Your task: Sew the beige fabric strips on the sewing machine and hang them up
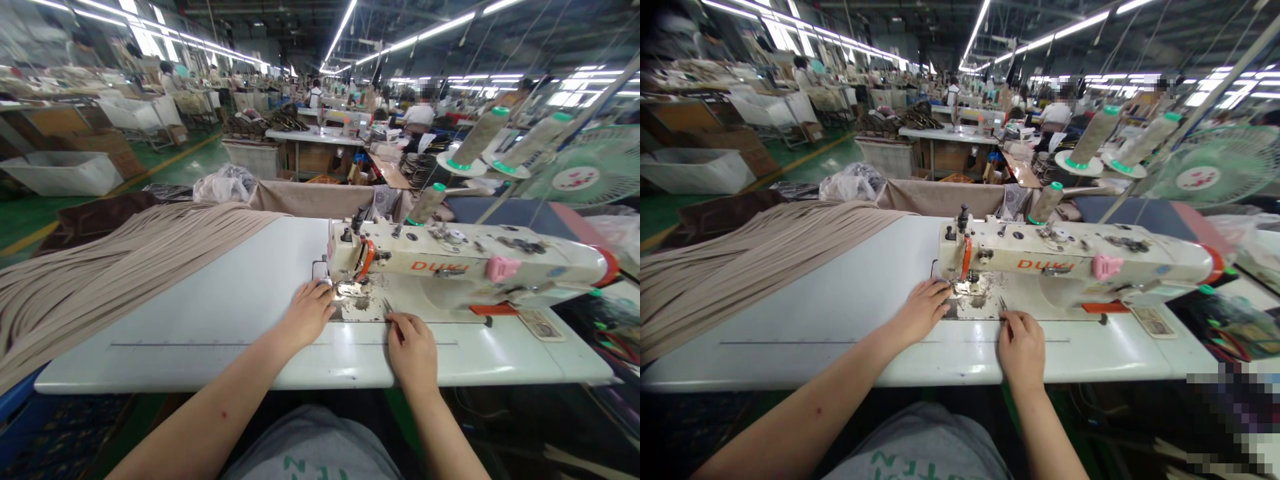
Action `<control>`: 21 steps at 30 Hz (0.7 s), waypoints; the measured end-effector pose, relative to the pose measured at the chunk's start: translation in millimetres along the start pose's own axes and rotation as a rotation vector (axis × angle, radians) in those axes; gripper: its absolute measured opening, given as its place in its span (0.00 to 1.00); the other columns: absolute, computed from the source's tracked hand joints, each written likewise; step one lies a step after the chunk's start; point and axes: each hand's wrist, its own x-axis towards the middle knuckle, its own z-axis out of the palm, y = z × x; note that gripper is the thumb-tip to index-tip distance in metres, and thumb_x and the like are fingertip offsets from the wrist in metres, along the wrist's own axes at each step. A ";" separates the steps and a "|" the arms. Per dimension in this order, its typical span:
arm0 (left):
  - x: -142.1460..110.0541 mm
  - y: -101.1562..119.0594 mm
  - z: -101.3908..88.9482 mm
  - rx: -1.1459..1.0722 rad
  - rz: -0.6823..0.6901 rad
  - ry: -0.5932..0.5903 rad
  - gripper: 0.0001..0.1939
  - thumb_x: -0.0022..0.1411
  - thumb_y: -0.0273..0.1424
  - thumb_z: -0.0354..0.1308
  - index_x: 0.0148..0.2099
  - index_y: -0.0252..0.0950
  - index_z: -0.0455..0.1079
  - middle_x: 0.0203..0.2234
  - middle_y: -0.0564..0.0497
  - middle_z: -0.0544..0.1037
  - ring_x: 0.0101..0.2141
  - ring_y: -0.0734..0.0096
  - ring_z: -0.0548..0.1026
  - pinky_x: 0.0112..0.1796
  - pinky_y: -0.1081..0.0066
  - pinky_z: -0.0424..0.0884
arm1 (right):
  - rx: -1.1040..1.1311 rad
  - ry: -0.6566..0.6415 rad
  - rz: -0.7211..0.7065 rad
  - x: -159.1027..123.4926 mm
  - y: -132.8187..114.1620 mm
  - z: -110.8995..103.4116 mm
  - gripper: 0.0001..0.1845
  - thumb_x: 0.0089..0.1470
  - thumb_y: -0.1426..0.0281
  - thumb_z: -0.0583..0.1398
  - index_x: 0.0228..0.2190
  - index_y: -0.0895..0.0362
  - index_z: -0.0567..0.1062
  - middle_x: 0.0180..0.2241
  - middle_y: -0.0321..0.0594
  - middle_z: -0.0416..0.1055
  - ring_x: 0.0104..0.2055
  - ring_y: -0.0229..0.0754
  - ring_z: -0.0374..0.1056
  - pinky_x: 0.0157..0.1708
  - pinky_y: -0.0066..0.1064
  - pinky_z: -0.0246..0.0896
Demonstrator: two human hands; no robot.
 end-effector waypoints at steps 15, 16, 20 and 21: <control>84.9 -46.0 2.4 -0.133 0.047 -0.050 0.16 0.69 0.26 0.54 0.53 0.37 0.79 0.59 0.46 0.76 0.58 0.56 0.74 0.62 0.59 0.70 | 0.033 -0.008 0.038 -0.2 -0.9 -0.9 0.12 0.62 0.73 0.55 0.40 0.56 0.79 0.38 0.46 0.74 0.40 0.52 0.70 0.44 0.43 0.64; 85.3 -46.4 2.8 -0.135 0.051 -0.052 0.16 0.69 0.27 0.53 0.54 0.37 0.78 0.60 0.45 0.76 0.59 0.56 0.74 0.62 0.59 0.70 | 0.034 -0.007 0.039 -0.4 -0.9 -1.0 0.12 0.62 0.73 0.55 0.40 0.56 0.79 0.38 0.45 0.74 0.40 0.52 0.70 0.44 0.43 0.64; 85.5 -47.9 3.8 -0.138 0.078 -0.058 0.18 0.71 0.29 0.52 0.59 0.36 0.75 0.61 0.44 0.74 0.60 0.56 0.73 0.63 0.59 0.69 | 0.032 -0.010 0.043 -1.0 -0.4 -0.5 0.12 0.61 0.74 0.55 0.39 0.56 0.79 0.38 0.45 0.74 0.40 0.51 0.69 0.44 0.43 0.63; 85.2 -48.4 3.5 -0.137 0.088 -0.059 0.19 0.71 0.29 0.52 0.59 0.36 0.75 0.62 0.44 0.74 0.60 0.57 0.72 0.63 0.59 0.68 | 0.031 -0.010 0.047 -1.1 -0.4 -0.4 0.12 0.60 0.74 0.55 0.39 0.56 0.79 0.38 0.45 0.74 0.40 0.51 0.69 0.43 0.43 0.63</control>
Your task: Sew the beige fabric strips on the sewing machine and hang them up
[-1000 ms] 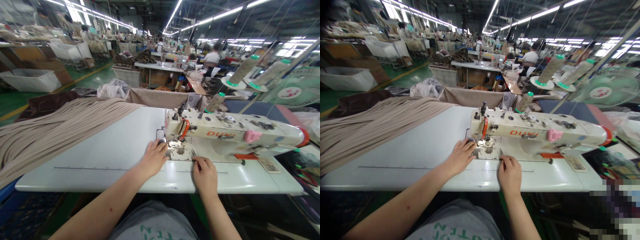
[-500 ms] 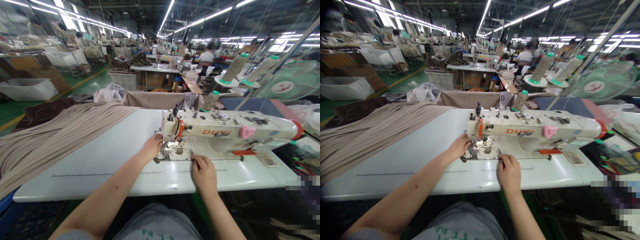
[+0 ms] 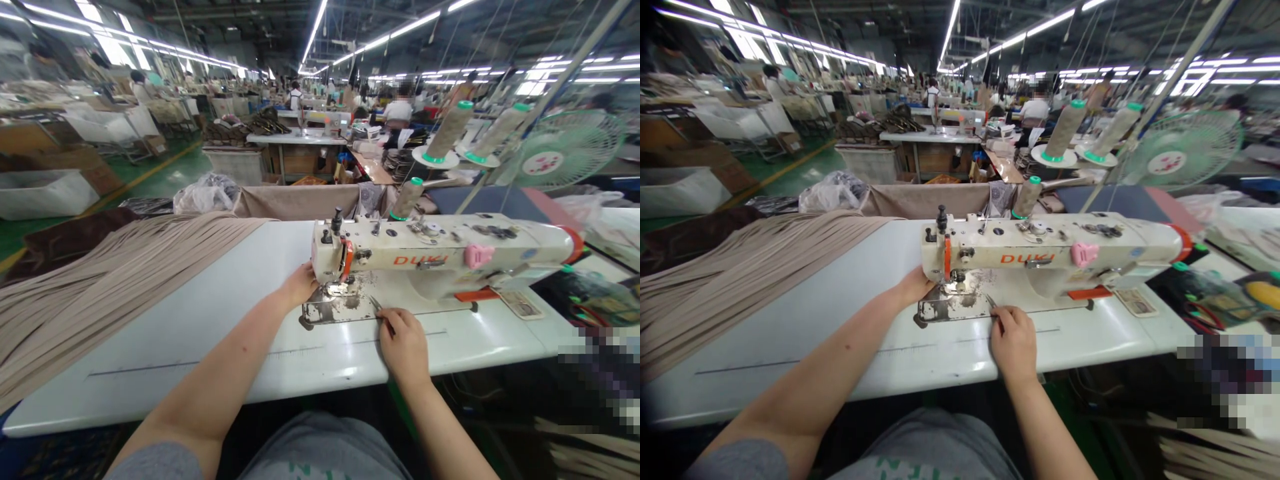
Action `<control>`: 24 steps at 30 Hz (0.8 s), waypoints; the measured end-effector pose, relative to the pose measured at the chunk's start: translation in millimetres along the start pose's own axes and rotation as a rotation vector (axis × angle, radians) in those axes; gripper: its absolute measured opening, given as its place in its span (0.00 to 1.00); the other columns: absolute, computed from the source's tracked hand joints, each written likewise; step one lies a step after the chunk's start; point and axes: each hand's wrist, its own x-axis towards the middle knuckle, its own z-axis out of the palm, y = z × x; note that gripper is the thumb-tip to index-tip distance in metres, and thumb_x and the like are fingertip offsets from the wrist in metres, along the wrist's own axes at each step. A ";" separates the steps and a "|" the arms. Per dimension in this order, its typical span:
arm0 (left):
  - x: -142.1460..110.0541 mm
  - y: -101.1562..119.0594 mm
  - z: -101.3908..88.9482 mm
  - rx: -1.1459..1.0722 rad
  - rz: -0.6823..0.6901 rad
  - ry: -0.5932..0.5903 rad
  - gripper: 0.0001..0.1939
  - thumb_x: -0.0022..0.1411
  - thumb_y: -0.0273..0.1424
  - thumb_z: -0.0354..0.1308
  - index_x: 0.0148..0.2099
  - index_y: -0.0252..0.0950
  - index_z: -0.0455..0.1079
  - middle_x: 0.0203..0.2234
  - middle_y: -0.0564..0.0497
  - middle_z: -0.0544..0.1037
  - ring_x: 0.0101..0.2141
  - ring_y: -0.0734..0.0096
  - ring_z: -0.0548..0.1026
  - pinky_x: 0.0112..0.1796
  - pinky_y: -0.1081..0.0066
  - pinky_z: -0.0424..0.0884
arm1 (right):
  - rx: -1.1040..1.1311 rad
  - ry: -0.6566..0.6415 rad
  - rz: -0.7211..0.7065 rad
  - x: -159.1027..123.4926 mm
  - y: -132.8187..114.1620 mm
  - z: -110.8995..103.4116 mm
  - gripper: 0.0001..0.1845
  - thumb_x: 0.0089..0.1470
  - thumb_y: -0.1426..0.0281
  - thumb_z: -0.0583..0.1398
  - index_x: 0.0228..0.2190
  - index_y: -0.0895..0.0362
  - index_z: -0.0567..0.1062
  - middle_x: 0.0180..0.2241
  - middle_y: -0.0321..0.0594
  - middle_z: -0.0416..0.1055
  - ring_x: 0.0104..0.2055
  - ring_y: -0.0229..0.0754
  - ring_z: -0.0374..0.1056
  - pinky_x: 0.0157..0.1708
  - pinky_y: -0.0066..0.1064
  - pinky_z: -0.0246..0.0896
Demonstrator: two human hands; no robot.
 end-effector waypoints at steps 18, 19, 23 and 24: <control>-25.9 2.9 -21.3 -0.013 -0.029 0.045 0.05 0.63 0.27 0.65 0.39 0.41 0.82 0.42 0.50 0.83 0.44 0.62 0.79 0.52 0.64 0.74 | 0.031 -0.006 0.044 -0.3 -1.5 -0.2 0.11 0.59 0.75 0.56 0.38 0.56 0.79 0.39 0.46 0.74 0.41 0.52 0.69 0.45 0.44 0.64; -27.7 4.8 -21.3 -0.016 -0.048 0.046 0.05 0.63 0.26 0.65 0.38 0.41 0.82 0.41 0.50 0.83 0.43 0.63 0.79 0.50 0.65 0.75 | 0.032 -0.006 0.045 -0.3 -1.3 -0.1 0.11 0.59 0.75 0.56 0.38 0.56 0.79 0.39 0.46 0.74 0.41 0.52 0.69 0.45 0.44 0.64; -38.5 11.8 -20.8 -0.034 -0.115 0.025 0.05 0.62 0.26 0.65 0.36 0.41 0.81 0.37 0.53 0.80 0.34 0.70 0.78 0.38 0.71 0.75 | 0.039 -0.001 0.036 -0.5 -0.6 0.8 0.11 0.60 0.75 0.55 0.38 0.56 0.78 0.38 0.46 0.74 0.41 0.52 0.69 0.45 0.43 0.63; -41.1 13.5 -20.5 -0.038 -0.124 0.019 0.05 0.62 0.26 0.65 0.36 0.41 0.81 0.35 0.53 0.79 0.33 0.71 0.77 0.37 0.72 0.74 | 0.040 -0.001 0.035 -0.6 -0.5 0.9 0.11 0.60 0.75 0.55 0.38 0.56 0.78 0.38 0.46 0.74 0.41 0.52 0.69 0.45 0.43 0.63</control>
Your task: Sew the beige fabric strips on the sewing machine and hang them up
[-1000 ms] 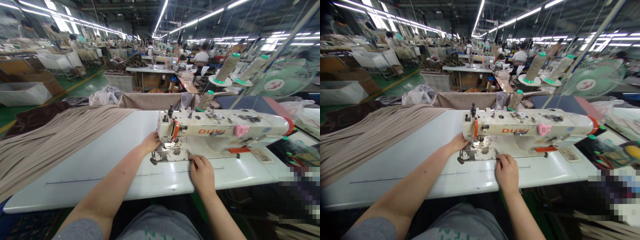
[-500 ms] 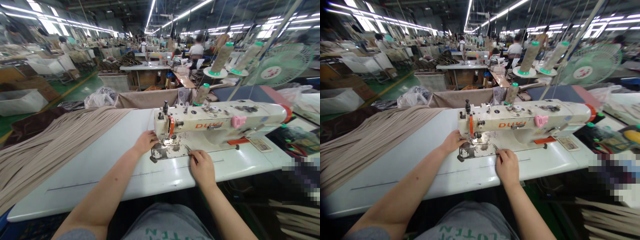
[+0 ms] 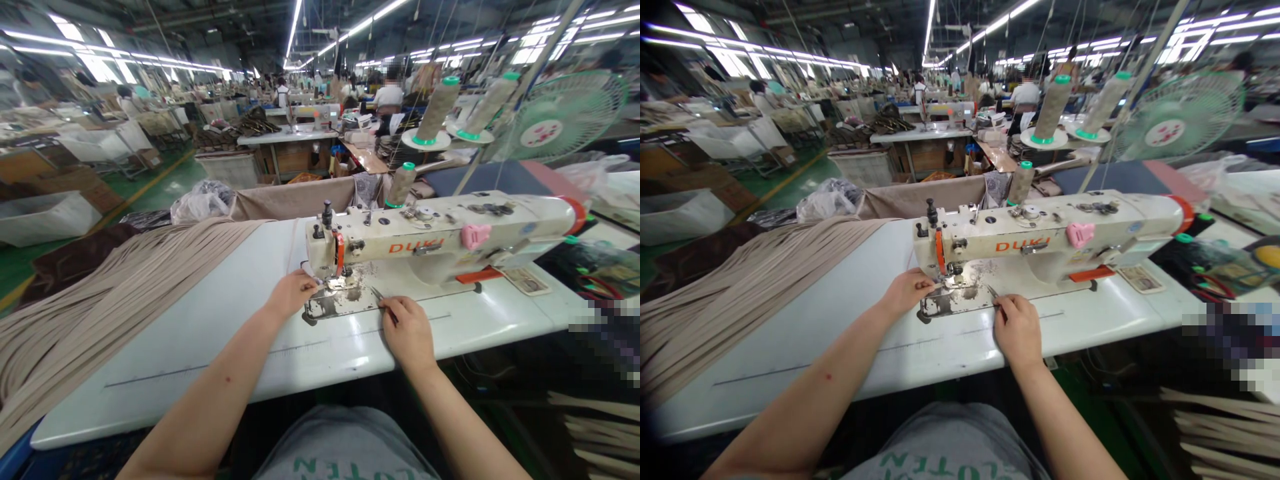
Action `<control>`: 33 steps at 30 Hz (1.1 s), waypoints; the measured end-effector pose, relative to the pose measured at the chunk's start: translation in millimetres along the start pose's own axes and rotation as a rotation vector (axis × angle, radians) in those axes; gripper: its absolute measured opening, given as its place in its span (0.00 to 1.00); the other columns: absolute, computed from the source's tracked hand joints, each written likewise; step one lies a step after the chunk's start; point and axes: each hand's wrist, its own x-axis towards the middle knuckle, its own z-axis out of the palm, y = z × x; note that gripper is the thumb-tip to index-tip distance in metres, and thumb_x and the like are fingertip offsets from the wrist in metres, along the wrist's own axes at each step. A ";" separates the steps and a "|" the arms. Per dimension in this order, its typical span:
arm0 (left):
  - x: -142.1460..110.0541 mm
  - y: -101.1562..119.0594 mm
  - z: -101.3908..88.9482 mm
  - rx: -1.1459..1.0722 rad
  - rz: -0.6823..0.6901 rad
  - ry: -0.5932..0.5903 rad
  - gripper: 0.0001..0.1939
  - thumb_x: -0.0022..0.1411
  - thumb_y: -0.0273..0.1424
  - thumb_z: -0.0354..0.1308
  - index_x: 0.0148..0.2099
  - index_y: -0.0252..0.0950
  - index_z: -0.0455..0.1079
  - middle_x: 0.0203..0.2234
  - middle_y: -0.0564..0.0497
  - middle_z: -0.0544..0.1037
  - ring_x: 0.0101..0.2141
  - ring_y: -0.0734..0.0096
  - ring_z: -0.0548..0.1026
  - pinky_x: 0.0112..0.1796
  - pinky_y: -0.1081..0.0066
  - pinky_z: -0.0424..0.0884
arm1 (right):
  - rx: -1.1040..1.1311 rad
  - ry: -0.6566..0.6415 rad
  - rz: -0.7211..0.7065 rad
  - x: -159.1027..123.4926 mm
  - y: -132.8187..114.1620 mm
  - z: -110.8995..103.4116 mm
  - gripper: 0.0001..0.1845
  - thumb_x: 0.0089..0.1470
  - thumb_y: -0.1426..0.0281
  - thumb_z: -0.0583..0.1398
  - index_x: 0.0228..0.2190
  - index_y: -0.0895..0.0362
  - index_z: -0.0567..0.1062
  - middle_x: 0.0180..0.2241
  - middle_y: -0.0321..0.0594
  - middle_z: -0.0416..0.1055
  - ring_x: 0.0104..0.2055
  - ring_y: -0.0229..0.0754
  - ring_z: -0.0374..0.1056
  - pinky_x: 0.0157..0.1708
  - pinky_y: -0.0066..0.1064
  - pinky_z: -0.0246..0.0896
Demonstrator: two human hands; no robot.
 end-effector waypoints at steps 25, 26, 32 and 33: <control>-36.7 56.6 37.9 0.064 -0.230 -0.028 0.05 0.65 0.30 0.60 0.42 0.38 0.75 0.42 0.45 0.76 0.37 0.65 0.79 0.40 0.67 0.77 | -0.008 0.028 0.001 -0.9 -2.3 1.3 0.11 0.59 0.76 0.56 0.37 0.57 0.79 0.38 0.45 0.74 0.40 0.51 0.69 0.45 0.43 0.63; -37.2 59.2 38.2 0.071 -0.230 -0.043 0.05 0.65 0.29 0.60 0.43 0.38 0.75 0.42 0.45 0.76 0.37 0.64 0.79 0.41 0.67 0.77 | -0.007 0.025 0.006 -1.1 -2.7 1.1 0.11 0.59 0.76 0.56 0.37 0.57 0.79 0.38 0.45 0.74 0.40 0.51 0.68 0.45 0.43 0.63; -47.6 73.4 37.0 0.100 -0.239 -0.154 0.20 0.63 0.26 0.59 0.57 0.34 0.70 0.49 0.41 0.74 0.41 0.60 0.80 0.44 0.67 0.77 | -0.014 0.015 0.023 -1.8 -4.0 -0.3 0.11 0.59 0.76 0.56 0.37 0.57 0.79 0.39 0.45 0.74 0.40 0.51 0.68 0.45 0.43 0.62; -50.0 75.9 35.7 0.101 -0.239 -0.177 0.24 0.62 0.26 0.60 0.60 0.33 0.67 0.50 0.40 0.74 0.43 0.59 0.80 0.45 0.66 0.76 | -0.012 0.012 0.026 -1.8 -4.1 -0.5 0.11 0.59 0.76 0.56 0.38 0.57 0.79 0.39 0.45 0.74 0.41 0.51 0.68 0.45 0.43 0.62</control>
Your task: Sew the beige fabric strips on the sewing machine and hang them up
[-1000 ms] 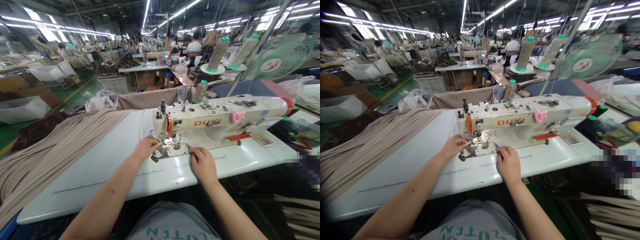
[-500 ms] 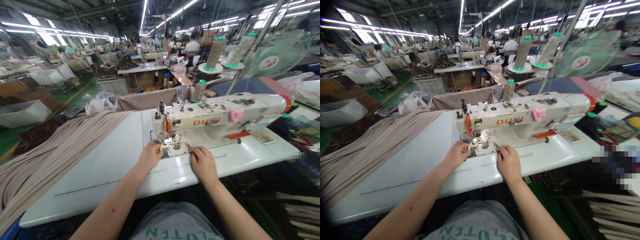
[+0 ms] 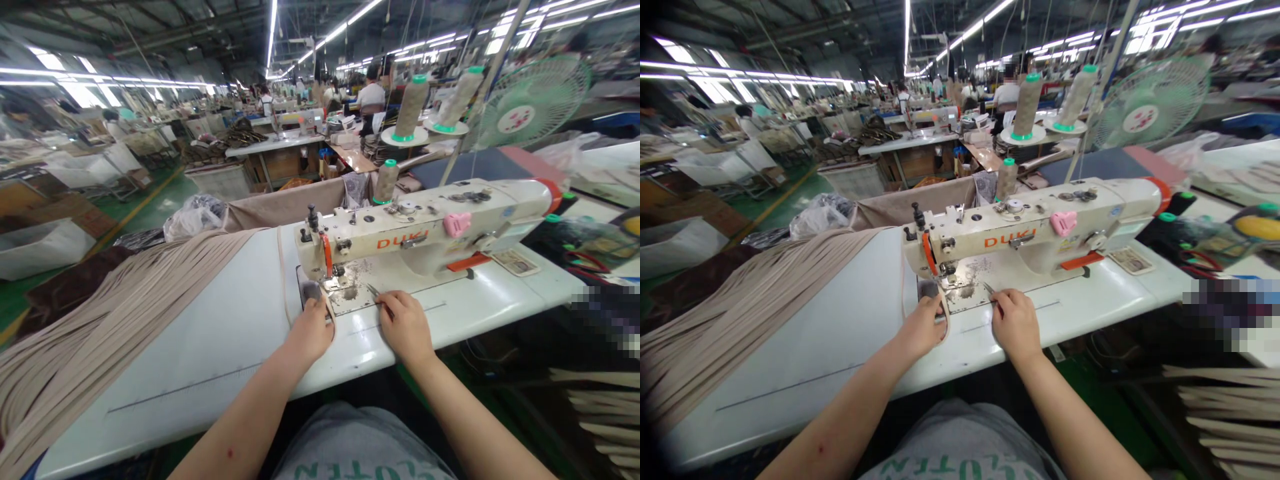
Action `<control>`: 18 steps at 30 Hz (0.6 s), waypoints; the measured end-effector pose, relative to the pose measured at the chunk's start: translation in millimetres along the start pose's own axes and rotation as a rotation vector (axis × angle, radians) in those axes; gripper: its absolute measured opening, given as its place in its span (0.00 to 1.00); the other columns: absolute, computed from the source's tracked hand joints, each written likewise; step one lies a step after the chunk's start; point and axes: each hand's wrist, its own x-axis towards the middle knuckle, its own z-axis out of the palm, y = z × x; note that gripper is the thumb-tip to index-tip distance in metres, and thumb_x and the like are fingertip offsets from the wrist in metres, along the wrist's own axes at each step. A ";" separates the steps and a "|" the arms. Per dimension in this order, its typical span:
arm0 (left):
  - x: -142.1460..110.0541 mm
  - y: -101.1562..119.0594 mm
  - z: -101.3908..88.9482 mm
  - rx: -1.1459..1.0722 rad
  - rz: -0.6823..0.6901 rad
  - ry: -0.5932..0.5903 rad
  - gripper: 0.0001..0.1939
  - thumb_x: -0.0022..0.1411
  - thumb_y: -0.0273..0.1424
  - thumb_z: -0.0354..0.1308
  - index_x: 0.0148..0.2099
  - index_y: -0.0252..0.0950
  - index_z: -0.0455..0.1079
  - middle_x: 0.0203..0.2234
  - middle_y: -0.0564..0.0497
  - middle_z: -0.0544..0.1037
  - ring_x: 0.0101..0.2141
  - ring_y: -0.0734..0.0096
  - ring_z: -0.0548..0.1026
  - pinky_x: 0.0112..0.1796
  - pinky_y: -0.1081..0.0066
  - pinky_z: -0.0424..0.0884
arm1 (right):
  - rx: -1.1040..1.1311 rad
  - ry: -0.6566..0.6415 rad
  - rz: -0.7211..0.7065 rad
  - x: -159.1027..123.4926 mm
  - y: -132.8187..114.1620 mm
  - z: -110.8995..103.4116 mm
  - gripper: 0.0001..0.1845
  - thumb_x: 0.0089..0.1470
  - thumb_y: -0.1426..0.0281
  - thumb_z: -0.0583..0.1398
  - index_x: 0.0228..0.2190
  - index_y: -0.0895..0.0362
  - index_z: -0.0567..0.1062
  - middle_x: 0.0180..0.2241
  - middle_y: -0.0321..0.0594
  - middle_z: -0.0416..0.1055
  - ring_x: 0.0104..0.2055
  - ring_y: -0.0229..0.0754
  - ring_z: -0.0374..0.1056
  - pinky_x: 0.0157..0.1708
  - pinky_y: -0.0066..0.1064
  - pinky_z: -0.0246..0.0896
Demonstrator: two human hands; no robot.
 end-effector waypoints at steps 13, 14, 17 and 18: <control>-27.1 13.7 -8.5 0.174 0.220 0.078 0.29 0.55 0.34 0.75 0.54 0.33 0.67 0.56 0.40 0.68 0.57 0.47 0.70 0.61 0.53 0.67 | 0.002 0.024 0.031 -2.1 -3.6 -2.4 0.12 0.59 0.78 0.56 0.38 0.58 0.79 0.38 0.45 0.74 0.42 0.51 0.68 0.46 0.42 0.62; -26.3 11.8 -5.8 0.183 0.265 0.104 0.29 0.56 0.34 0.75 0.54 0.32 0.66 0.57 0.39 0.68 0.58 0.46 0.69 0.62 0.52 0.67 | -0.001 0.023 0.038 -2.5 -3.7 -2.4 0.12 0.59 0.78 0.56 0.38 0.57 0.79 0.38 0.45 0.74 0.42 0.51 0.68 0.46 0.42 0.62; -22.6 6.7 1.5 0.164 0.348 0.135 0.26 0.60 0.31 0.71 0.55 0.33 0.64 0.56 0.40 0.69 0.60 0.48 0.68 0.62 0.53 0.68 | 0.001 0.018 0.053 -2.9 -3.9 -3.0 0.12 0.58 0.78 0.56 0.39 0.57 0.79 0.39 0.45 0.74 0.43 0.51 0.68 0.47 0.42 0.63; -21.6 5.8 3.0 0.154 0.358 0.132 0.23 0.62 0.29 0.70 0.55 0.34 0.64 0.55 0.40 0.70 0.60 0.50 0.68 0.61 0.54 0.68 | 0.005 0.017 0.056 -2.8 -4.0 -3.3 0.13 0.58 0.78 0.56 0.39 0.57 0.79 0.39 0.46 0.74 0.43 0.51 0.69 0.47 0.42 0.63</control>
